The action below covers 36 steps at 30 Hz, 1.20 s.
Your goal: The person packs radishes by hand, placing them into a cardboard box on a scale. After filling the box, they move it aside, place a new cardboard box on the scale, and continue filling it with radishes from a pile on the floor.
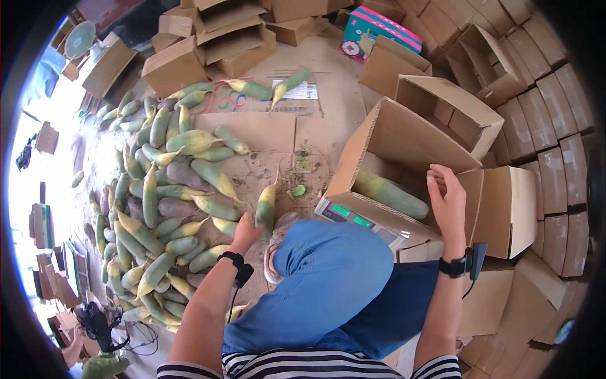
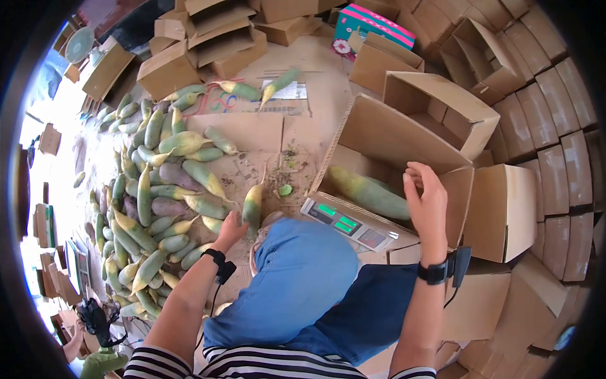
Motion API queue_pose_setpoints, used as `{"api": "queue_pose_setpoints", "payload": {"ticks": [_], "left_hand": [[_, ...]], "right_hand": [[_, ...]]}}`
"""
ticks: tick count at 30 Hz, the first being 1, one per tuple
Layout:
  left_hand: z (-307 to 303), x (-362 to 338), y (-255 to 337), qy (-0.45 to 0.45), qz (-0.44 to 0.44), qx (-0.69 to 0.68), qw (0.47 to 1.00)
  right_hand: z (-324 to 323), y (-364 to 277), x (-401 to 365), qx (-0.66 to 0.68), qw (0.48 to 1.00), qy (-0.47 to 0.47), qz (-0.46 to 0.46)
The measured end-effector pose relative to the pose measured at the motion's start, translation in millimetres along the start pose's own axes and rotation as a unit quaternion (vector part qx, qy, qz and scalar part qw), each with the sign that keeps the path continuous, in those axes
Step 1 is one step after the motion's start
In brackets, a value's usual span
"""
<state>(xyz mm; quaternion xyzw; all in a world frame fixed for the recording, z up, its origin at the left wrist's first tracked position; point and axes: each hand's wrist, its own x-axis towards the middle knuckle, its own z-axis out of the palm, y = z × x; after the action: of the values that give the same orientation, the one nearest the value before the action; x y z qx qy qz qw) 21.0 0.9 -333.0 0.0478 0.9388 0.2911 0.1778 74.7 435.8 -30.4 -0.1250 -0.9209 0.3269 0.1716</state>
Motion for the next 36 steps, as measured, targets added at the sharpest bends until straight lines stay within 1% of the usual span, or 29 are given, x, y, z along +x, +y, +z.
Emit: {"api": "queue_pose_setpoints", "payload": {"ticks": [2, 3, 4, 6, 8, 10, 11, 13, 14, 15, 17, 18, 20, 21, 23, 24, 26, 27, 28, 29, 30, 31, 32, 33, 34, 35, 36], "left_hand": [[8, 7, 10, -0.057, -0.092, -0.009, 0.994], [17, 8, 6, -0.038, -0.047, 0.011, 0.998], [21, 10, 8, -0.048, -0.077, 0.042, 0.995], [24, 16, 13, -0.073, -0.124, 0.053, 0.988], [23, 21, 19, -0.091, -0.16, 0.074, 0.98], [33, 28, 11, -0.076, -0.171, 0.064, 0.98], [37, 29, 7, -0.077, -0.163, 0.066, 0.981], [40, 29, 1, -0.029, -0.132, 0.034, 0.99], [39, 28, -4, -0.03, -0.122, 0.037, 0.991], [38, 26, -10, -0.027, -0.106, -0.004, 0.994], [20, 20, 1, -0.043, -0.072, -0.11, 0.99], [6, 12, 9, -0.048, -0.065, -0.104, 0.991], [-20, -1, 23, -0.088, -0.088, -0.229, 0.966], [-37, -7, 34, -0.09, -0.08, -0.223, 0.967], [-72, -22, 62, -0.099, -0.075, -0.347, 0.93], [-92, -29, 78, -0.102, -0.067, -0.341, 0.932], [-132, -44, 119, -0.047, 0.047, -0.327, 0.943], [-153, -54, 150, -0.04, 0.071, -0.352, 0.932], [-171, -60, 177, -0.033, 0.096, -0.377, 0.921], [-182, -61, 190, -0.007, 0.14, -0.365, 0.92], [-192, -60, 202, 0.02, 0.183, -0.353, 0.917], [-200, -60, 220, 0.042, 0.198, -0.331, 0.921], [-204, -61, 243, 0.042, 0.206, -0.328, 0.921], [-204, -64, 269, 0.068, 0.246, -0.289, 0.923], [-199, -65, 293, 0.093, 0.284, -0.251, 0.921], [-192, -64, 313, 0.091, 0.29, -0.251, 0.919], [-185, -62, 331, 0.111, 0.347, -0.177, 0.914]], "right_hand": [[1, -6, -2, 0.007, 1.0, 0.024, -0.017], [3, -10, -3, 0.008, 1.0, 0.017, -0.011], [6, -7, -5, -0.008, 0.999, 0.021, -0.043], [8, -8, -5, -0.032, 0.998, -0.009, -0.051], [10, -7, -2, -0.056, 0.997, -0.016, -0.058], [12, -3, 2, -0.06, 0.997, -0.021, -0.055], [12, -2, 4, -0.062, 0.996, -0.021, -0.057], [13, 1, 6, -0.065, 0.996, -0.013, -0.056], [14, 3, 6, -0.064, 0.996, -0.008, -0.059], [14, 4, 6, -0.063, 0.996, -0.004, -0.061], [13, 4, 5, -0.073, 0.996, 0.006, -0.058], [12, 4, 4, -0.081, 0.995, 0.007, -0.062], [10, 4, 3, -0.083, 0.995, 0.019, -0.06], [9, 2, 2, -0.077, 0.995, 0.02, -0.066], [10, 1, -1, -0.066, 0.995, 0.021, -0.074], [11, -1, -2, -0.065, 0.995, 0.031, -0.069], [11, -6, -4, -0.003, 0.997, 0.026, -0.078], [10, -11, -5, -0.003, 0.997, 0.035, -0.073], [8, -18, -5, 0.057, 0.996, -0.015, -0.061], [5, -25, -5, 0.117, 0.99, -0.064, -0.051], [3, -33, -5, 0.119, 0.99, -0.055, -0.05], [1, -41, -6, 0.169, 0.98, -0.078, -0.074], [0, -49, -7, 0.217, 0.966, -0.102, -0.1], [1, -57, -7, 0.217, 0.966, -0.094, -0.101], [2, -65, -9, 0.256, 0.953, -0.071, -0.148], [3, -70, -10, 0.292, 0.935, -0.049, -0.194], [3, -73, -12, 0.289, 0.936, -0.045, -0.195]]}}
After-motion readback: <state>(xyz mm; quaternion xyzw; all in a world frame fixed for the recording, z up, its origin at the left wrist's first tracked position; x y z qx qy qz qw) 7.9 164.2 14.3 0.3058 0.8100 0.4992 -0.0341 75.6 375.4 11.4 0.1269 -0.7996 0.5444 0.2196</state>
